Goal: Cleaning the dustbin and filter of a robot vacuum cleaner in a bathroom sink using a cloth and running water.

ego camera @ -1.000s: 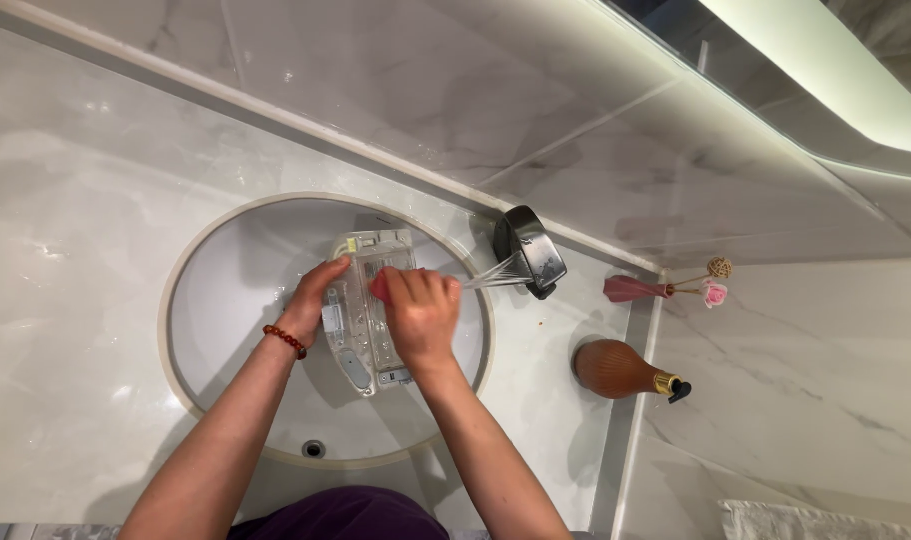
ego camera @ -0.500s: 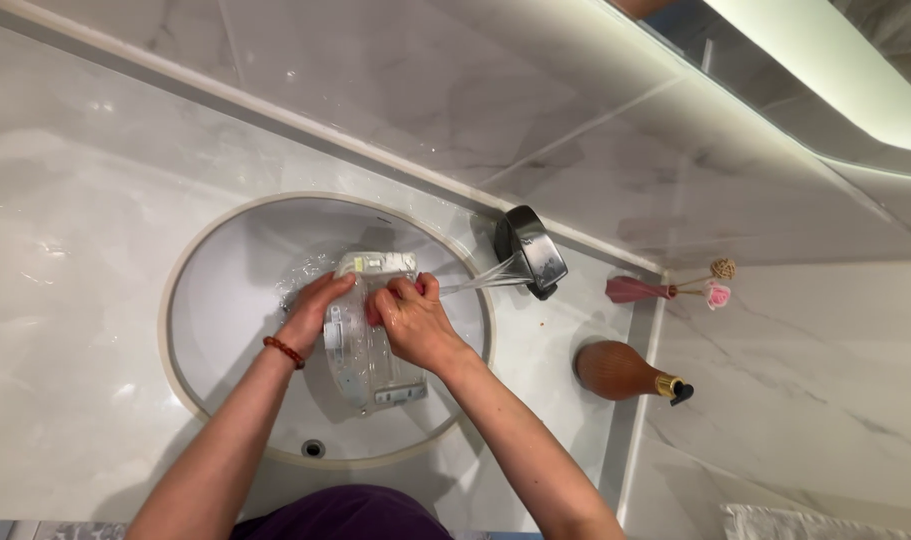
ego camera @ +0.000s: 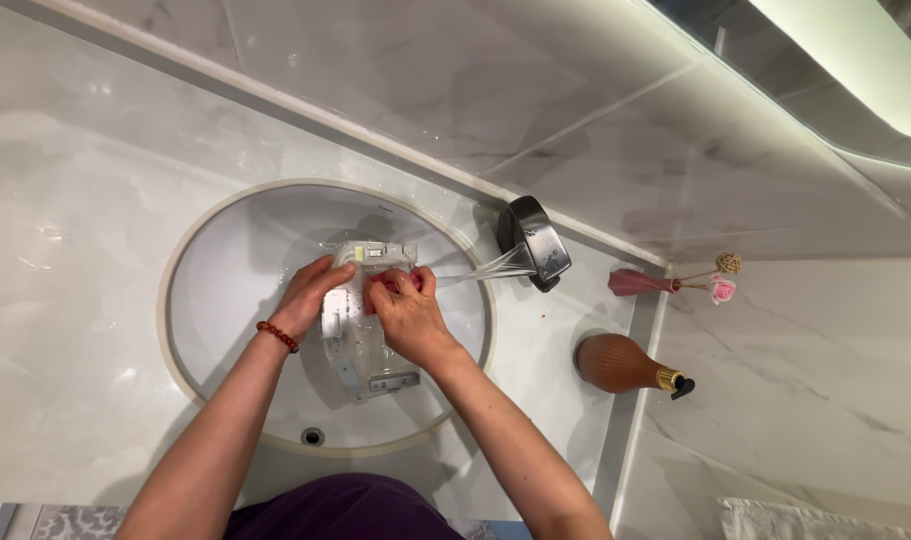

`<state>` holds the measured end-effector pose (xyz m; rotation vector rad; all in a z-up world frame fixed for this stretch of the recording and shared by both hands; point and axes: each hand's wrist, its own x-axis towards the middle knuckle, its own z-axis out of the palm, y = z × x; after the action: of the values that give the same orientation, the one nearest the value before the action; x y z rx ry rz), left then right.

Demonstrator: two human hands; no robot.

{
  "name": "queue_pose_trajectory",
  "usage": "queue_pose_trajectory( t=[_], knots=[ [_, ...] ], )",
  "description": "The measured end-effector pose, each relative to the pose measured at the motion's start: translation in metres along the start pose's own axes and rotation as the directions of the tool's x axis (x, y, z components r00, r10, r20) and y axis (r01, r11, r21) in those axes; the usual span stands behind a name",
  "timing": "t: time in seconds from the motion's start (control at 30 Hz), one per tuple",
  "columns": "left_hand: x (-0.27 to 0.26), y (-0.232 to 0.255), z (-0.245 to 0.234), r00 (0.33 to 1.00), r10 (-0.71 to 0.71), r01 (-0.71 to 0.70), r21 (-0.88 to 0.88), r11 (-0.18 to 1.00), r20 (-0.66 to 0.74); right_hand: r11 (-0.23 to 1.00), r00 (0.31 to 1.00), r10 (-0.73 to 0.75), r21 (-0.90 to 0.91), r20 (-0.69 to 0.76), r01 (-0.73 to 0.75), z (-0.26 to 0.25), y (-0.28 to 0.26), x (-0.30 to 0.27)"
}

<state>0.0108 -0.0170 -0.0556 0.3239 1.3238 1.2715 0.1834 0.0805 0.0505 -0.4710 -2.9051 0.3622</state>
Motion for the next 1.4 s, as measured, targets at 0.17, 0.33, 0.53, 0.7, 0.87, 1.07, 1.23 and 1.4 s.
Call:
queue_pose_trajectory(
  t=[0.17, 0.33, 0.53, 0.7, 0.87, 1.07, 1.23, 1.4],
  knots=[
    [-0.003, 0.028, 0.007, 1.000, 0.025, -0.025, -0.145, 0.989, 0.001, 0.978, 0.970, -0.117, 0.196, 0.213, 0.075, -0.019, -0.001, -0.012],
    [0.001, 0.043, 0.003, 0.999, 0.031, -0.026, -0.107, 0.994, 0.044, 0.938, 0.990, -0.069, 0.346, 0.124, 0.022, -0.026, -0.002, -0.030],
    [0.010, 0.024, 0.011, 0.995, 0.053, -0.029, -0.257, 0.966, 0.087, 0.357, 0.788, 0.612, 0.866, 0.065, -0.349, -0.007, 0.024, -0.046],
    [0.056, -0.028, 0.080, 0.989, 0.073, -0.039, -0.240, 0.970, 0.132, -0.331, 0.390, 0.711, 0.768, 0.585, -0.548, -0.034, 0.043, -0.038],
    [0.057, -0.009, 0.125, 0.983, 0.021, -0.013, -0.043, 0.999, 0.180, -0.119, 0.410, 0.796, 0.779, 0.446, -0.616, -0.002, 0.091, -0.096],
    [0.032, -0.030, 0.112, 0.978, -0.030, 0.049, -0.088, 0.995, 0.208, 0.032, 0.476, 0.837, 0.844, 0.271, -0.535, 0.011, 0.079, -0.104],
    [0.017, -0.031, 0.080, 0.869, -0.433, 0.467, -0.108, 0.878, 0.239, 0.123, 0.509, 0.837, 0.838, 0.200, -0.532, 0.022, 0.075, -0.086],
    [0.002, 0.040, 0.060, 0.731, -0.627, 0.682, -0.276, 0.677, 0.268, 0.372, 0.681, 0.726, 0.783, 0.089, -0.499, 0.031, 0.058, -0.073]
  ],
)
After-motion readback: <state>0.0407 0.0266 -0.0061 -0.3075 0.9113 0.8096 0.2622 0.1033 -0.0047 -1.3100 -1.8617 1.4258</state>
